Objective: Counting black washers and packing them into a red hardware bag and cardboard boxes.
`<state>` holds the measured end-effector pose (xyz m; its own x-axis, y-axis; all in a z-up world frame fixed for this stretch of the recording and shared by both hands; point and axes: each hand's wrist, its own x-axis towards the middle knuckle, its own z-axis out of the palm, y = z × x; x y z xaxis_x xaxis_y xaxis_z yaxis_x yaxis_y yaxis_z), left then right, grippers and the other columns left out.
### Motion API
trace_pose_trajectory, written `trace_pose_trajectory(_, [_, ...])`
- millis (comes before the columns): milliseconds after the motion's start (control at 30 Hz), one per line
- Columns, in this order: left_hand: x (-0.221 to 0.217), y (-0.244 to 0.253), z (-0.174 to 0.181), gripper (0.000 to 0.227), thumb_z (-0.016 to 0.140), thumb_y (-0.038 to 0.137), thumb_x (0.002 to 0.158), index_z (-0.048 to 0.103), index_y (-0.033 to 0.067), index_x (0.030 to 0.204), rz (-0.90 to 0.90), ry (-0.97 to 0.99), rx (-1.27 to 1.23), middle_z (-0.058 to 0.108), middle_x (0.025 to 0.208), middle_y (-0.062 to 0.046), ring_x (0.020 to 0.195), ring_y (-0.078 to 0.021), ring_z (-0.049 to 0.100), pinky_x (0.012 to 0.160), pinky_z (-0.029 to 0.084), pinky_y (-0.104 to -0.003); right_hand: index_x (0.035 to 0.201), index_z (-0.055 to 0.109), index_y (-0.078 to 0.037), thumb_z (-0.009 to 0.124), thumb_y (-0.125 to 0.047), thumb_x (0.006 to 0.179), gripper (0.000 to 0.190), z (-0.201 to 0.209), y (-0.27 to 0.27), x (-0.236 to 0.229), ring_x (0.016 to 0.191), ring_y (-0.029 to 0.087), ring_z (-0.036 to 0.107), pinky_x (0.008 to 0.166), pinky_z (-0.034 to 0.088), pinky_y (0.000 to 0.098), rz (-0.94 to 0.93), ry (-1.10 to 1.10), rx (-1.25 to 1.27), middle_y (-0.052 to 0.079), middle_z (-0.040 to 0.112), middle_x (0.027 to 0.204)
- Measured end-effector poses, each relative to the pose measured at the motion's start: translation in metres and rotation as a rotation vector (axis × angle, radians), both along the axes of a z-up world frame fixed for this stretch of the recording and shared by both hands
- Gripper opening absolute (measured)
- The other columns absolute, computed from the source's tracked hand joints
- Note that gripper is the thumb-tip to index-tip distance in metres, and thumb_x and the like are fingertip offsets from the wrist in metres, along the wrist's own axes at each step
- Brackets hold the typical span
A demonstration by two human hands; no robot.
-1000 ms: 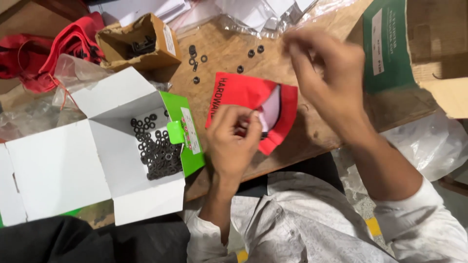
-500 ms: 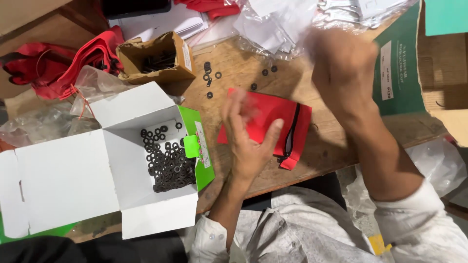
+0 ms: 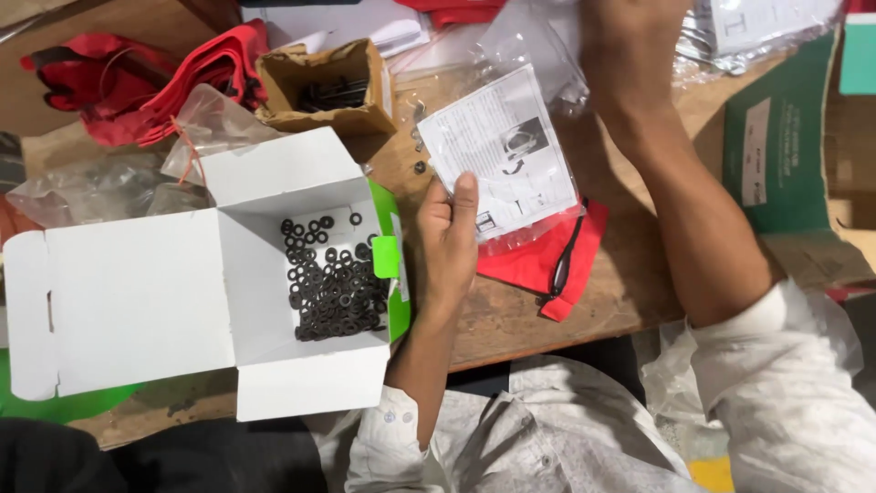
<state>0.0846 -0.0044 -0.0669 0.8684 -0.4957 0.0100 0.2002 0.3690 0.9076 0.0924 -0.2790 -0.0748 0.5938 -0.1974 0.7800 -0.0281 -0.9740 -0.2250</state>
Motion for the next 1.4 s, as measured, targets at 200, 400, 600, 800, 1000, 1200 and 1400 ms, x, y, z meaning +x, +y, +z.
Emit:
trace_pose_trajectory(200, [-0.001,0.001,-0.007,0.033,0.059,0.024,0.112,0.062,-0.0014,0.132,0.040,-0.009,0.000,0.072,0.117,-0.008,0.101,-0.0095,0.063,0.091,0.053,-0.028,0.096,0.059,0.004,0.062,-0.009,0.126,0.033,0.049,0.039,-0.056,0.064,0.009,0.039,0.056,0.025,0.0269,0.218,-0.271,0.747,0.002,0.051,0.076])
trace_pose_trajectory(400, [-0.009,0.009,-0.021,0.020,0.061,0.024,0.115,0.062,0.0044,0.111,0.029,0.002,-0.041,0.055,0.084,0.007,0.080,-0.0008,0.041,0.070,0.035,-0.019,0.093,0.060,0.001,0.067,-0.009,0.123,0.033,0.019,0.004,-0.066,0.061,0.010,0.039,0.055,0.026,0.0263,0.141,-0.404,0.565,0.002,0.054,0.081])
trace_pose_trajectory(600, [-0.004,0.011,-0.042,0.021,0.066,0.025,0.111,0.058,0.0121,0.097,-0.068,0.218,-0.354,0.052,0.085,0.007,0.082,-0.0042,0.041,0.083,0.038,-0.024,0.130,0.069,0.005,0.068,-0.016,0.130,0.021,0.038,0.049,-0.070,0.066,0.007,0.032,0.061,0.024,0.0232,0.385,-0.165,0.972,-0.001,0.052,0.083])
trace_pose_trajectory(800, [-0.002,0.010,-0.068,0.034,0.068,0.026,0.117,0.059,0.0111,0.088,0.018,0.071,-0.363,0.054,0.080,0.006,0.080,-0.0019,0.045,0.083,0.040,-0.023,0.114,0.070,0.004,0.068,-0.012,0.121,0.018,0.036,0.068,-0.066,0.069,0.003,0.040,0.062,0.031,0.0209,0.381,-0.039,0.970,-0.005,0.052,0.079])
trace_pose_trajectory(1000, [-0.001,-0.002,0.009,0.041,0.064,0.040,0.107,0.067,0.0020,0.120,0.149,-0.079,-0.043,0.072,0.104,0.000,0.094,-0.0053,0.060,0.086,0.053,-0.024,0.119,0.066,0.008,0.059,-0.007,0.121,0.016,0.040,0.098,-0.068,0.077,0.000,0.052,0.068,0.043,0.0174,0.622,0.128,0.963,-0.005,0.064,0.090])
trace_pose_trajectory(1200, [-0.001,-0.003,-0.006,0.038,0.066,0.037,0.108,0.068,0.0012,0.120,0.200,-0.165,0.040,0.073,0.103,-0.001,0.094,-0.0062,0.062,0.086,0.052,-0.024,0.115,0.065,0.005,0.059,-0.011,0.120,0.018,0.035,0.091,-0.073,0.078,-0.002,0.049,0.068,0.041,0.0170,0.679,0.193,1.090,-0.005,0.060,0.088])
trace_pose_trajectory(1400, [-0.004,-0.006,-0.007,0.034,0.069,0.030,0.107,0.062,0.0019,0.125,0.246,-0.230,0.025,0.072,0.106,-0.002,0.096,-0.0070,0.063,0.090,0.052,-0.024,0.122,0.068,0.003,0.056,-0.016,0.117,0.022,0.044,0.085,-0.074,0.073,-0.001,0.051,0.065,0.041,0.0199,0.663,0.288,1.068,-0.003,0.065,0.090])
